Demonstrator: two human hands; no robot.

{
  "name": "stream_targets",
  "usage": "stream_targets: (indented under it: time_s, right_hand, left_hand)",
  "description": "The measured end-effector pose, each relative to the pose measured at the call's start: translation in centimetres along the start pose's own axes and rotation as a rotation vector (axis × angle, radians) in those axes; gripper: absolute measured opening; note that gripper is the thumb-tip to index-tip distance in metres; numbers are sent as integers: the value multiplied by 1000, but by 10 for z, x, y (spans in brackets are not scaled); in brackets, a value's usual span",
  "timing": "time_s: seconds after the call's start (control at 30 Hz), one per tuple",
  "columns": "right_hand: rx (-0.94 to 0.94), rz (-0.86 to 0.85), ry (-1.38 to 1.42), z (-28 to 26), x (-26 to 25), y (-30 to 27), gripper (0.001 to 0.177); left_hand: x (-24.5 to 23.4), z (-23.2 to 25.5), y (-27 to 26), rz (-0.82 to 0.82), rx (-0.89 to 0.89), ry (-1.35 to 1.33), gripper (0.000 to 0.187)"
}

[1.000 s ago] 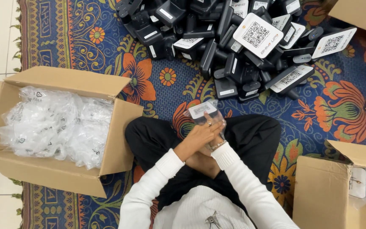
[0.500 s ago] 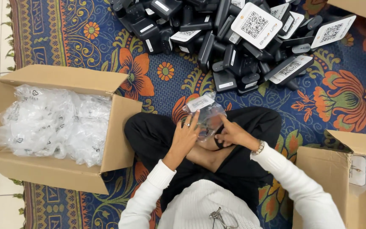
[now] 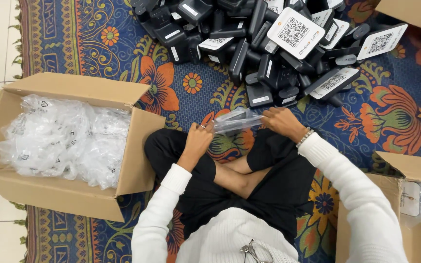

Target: The person packs black electronic devices with QR codes into plastic bags and places them into cardboard boxes while sitting on the floor.

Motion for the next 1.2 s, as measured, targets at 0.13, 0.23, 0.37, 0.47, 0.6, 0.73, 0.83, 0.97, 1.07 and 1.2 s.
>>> stream_targets:
  time_s: [0.13,0.23,0.37,0.47,0.6,0.73,0.83,0.97,1.07,1.2]
  right_hand:
    - [-32,6,52,-11,7,-11,15]
    - [-68,-10,112,-17,-1,-11,17]
    - [-53,77,269,-28,-23,-5,25]
    - [109,208,500,-29,-15,-9,24]
    - [464,327,886,-16,58,-31,22]
    - [575,365,1184,-13,135,-60,21]
    - [713,170,1327,-11,111,-49,53]
    - [202,125,483,-43,39,-24,70]
    - [151,54,186,-55,51,-22,67]
    - [244,127,58,-63,29,-17,66]
  left_hand:
    - [-63,28,3,197,155,66,20]
    - [-50,34,3,188,247,-2,19]
    - [-44,31,-1,284,271,-351,5]
    - [-33,11,1,433,198,-801,19]
    - [81,-44,10,601,-34,-1423,39]
    - [90,-42,24,482,-277,-1876,31]
    - [31,-21,31,293,-222,-1695,90]
    - [-9,36,28,225,208,-356,88]
    - [11,50,29,233,199,18,81]
    - [35,41,37,104,-76,-32,71]
Point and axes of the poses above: each hand's wrist, its own y-axis towards the middle knuckle, its own x-axis out of the palm, z = x × y, the point moved 10 cm from there along y, towards the middle knuckle, and after that the axes turned 11 degrees about -y, right-handed, at the moved point
